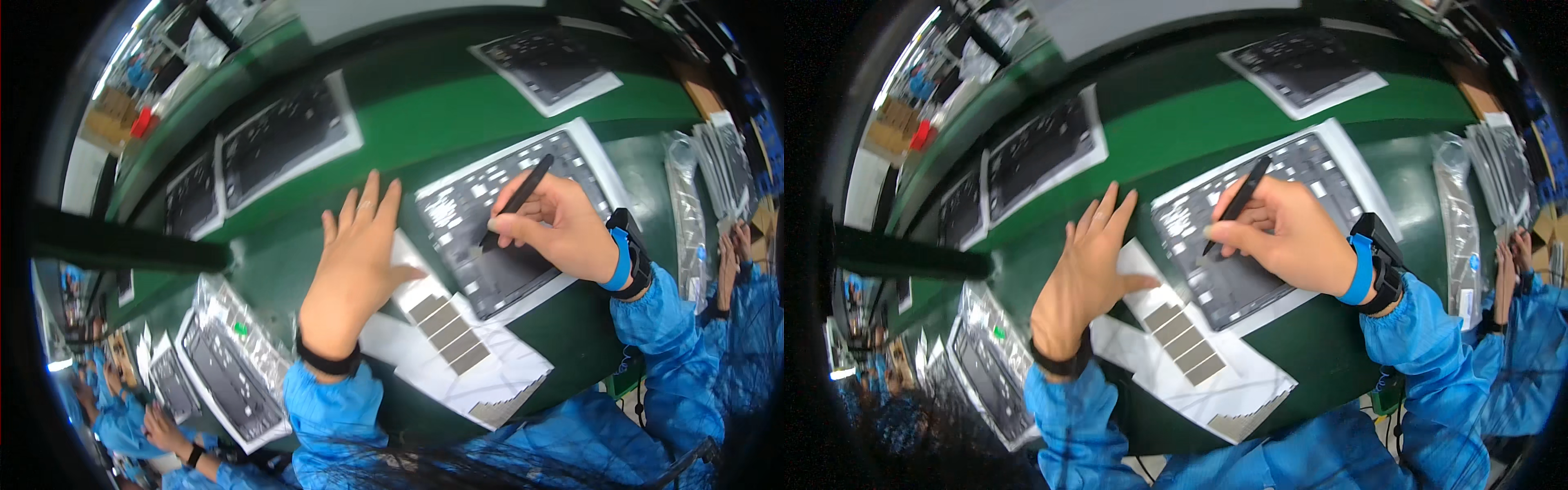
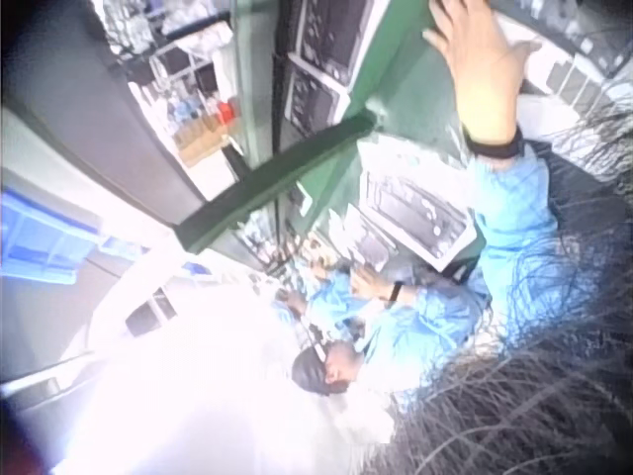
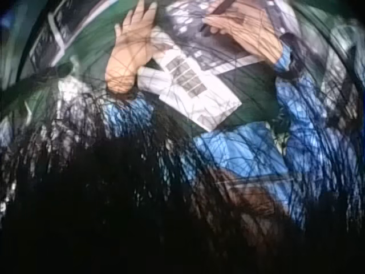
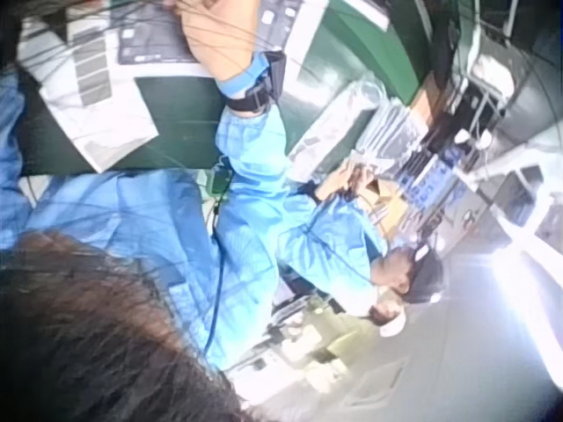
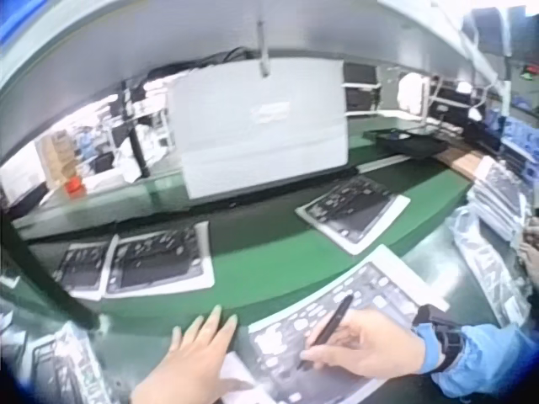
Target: Applying small adhesive strips and components to internal laptop chassis parts on an assembly line.
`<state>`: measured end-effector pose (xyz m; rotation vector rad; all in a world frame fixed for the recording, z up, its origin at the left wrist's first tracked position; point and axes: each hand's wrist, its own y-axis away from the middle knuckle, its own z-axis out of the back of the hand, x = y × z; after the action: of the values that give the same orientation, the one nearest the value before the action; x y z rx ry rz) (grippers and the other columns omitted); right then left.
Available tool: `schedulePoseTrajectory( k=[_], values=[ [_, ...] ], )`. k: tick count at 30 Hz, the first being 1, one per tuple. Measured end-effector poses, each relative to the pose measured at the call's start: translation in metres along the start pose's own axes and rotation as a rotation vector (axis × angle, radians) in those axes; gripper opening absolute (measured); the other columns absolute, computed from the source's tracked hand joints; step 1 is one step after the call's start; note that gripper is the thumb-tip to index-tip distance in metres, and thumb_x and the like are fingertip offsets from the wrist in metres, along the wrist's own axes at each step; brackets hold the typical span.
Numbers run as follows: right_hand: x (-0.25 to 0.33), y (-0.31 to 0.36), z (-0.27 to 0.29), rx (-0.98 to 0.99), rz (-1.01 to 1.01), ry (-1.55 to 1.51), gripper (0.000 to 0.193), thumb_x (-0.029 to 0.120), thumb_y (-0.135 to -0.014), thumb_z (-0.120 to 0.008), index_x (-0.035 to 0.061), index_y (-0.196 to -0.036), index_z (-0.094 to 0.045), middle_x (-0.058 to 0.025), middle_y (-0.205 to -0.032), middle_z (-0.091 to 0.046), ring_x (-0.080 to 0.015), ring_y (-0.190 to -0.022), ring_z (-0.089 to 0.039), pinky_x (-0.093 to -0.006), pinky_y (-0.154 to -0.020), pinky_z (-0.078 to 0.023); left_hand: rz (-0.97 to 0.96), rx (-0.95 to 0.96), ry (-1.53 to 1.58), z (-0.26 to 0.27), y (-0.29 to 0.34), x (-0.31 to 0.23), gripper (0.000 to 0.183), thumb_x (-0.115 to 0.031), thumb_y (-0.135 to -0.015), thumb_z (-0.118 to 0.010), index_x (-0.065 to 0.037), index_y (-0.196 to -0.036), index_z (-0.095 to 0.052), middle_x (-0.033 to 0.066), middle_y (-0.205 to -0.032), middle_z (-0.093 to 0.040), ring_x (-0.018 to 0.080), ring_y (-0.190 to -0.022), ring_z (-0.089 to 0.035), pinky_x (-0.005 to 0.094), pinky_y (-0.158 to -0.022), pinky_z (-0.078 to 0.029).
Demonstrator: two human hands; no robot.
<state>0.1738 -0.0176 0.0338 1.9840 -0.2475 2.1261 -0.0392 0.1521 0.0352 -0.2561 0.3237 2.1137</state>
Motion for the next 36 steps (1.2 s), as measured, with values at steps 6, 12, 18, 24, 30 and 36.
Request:
schedulePoseTrajectory(
  k=[6, 12, 18, 24, 30, 36],
  values=[
    [-0.037, 0.020, 0.120, -0.671, 0.034, 0.058, 0.021, 0.015, -0.099, -0.075, -0.0001, -0.110, -0.065, -0.0056, -0.093, -0.073, -0.0128, -0.085, -0.072, -0.0264, -0.070, -0.054, -0.194, -0.003, -0.042, 0.020, 0.001, -0.058, 0.106, -0.032, -0.077, -0.091, 0.001, -0.160, -0.033, 0.0294, -0.165, -0.031, 0.0470, -0.151, -0.036, 0.0601, -0.121, -0.035],
    [-0.063, 0.019, 0.115, -0.838, 0.093, 0.100, 0.022, 0.013, -0.098, -0.075, -0.0035, -0.108, -0.065, -0.0085, -0.091, -0.075, -0.0138, -0.084, -0.073, -0.0276, -0.073, -0.056, -0.473, -0.065, 0.083, -0.031, -0.046, -0.146, 0.080, -0.034, -0.091, -0.080, 0.007, -0.150, -0.046, 0.0302, -0.159, -0.042, 0.0465, -0.145, -0.043, 0.0573, -0.120, -0.037],
    [-0.071, 0.016, 0.108, -0.873, 0.127, 0.179, 0.020, 0.012, -0.097, -0.076, -0.0038, -0.104, -0.066, -0.0112, -0.088, -0.075, -0.0145, -0.081, -0.074, -0.0290, -0.070, -0.058, -0.480, -0.079, 0.045, -0.065, -0.076, -0.173, 0.078, -0.035, -0.091, -0.079, 0.010, -0.148, -0.048, 0.0297, -0.159, -0.042, 0.0464, -0.144, -0.045, 0.0609, -0.117, -0.039],
    [-0.059, 0.018, 0.105, -0.917, 0.117, 0.278, 0.019, 0.010, -0.096, -0.075, -0.0043, -0.103, -0.066, -0.0158, -0.082, -0.076, -0.0203, -0.075, -0.076, -0.0313, -0.067, -0.058, -0.467, -0.058, 0.018, -0.064, -0.078, -0.182, 0.077, -0.035, -0.092, -0.078, 0.009, -0.147, -0.048, 0.0269, -0.159, -0.041, 0.0448, -0.144, -0.046, 0.0604, -0.115, -0.042],
    [-0.057, 0.014, 0.100, -0.922, 0.147, 0.335, 0.017, 0.010, -0.096, -0.075, -0.0030, -0.102, -0.066, -0.0162, -0.080, -0.076, -0.0250, -0.073, -0.077, -0.0332, -0.065, -0.058, -0.435, -0.032, -0.014, -0.059, -0.077, -0.180, 0.077, -0.037, -0.093, -0.077, 0.009, -0.148, -0.048, 0.0253, -0.159, -0.041, 0.0438, -0.144, -0.045, 0.0607, -0.115, -0.043],
    [-0.057, 0.017, 0.102, -0.935, 0.151, 0.373, 0.018, 0.010, -0.096, -0.075, -0.0023, -0.101, -0.064, -0.0172, -0.080, -0.075, -0.0273, -0.073, -0.077, -0.0349, -0.065, -0.059, -0.432, -0.003, 0.010, -0.063, -0.078, -0.182, 0.081, -0.037, -0.091, -0.078, 0.008, -0.150, -0.046, 0.0223, -0.162, -0.039, 0.0414, -0.145, -0.043, 0.0609, -0.118, -0.038]
  ],
)
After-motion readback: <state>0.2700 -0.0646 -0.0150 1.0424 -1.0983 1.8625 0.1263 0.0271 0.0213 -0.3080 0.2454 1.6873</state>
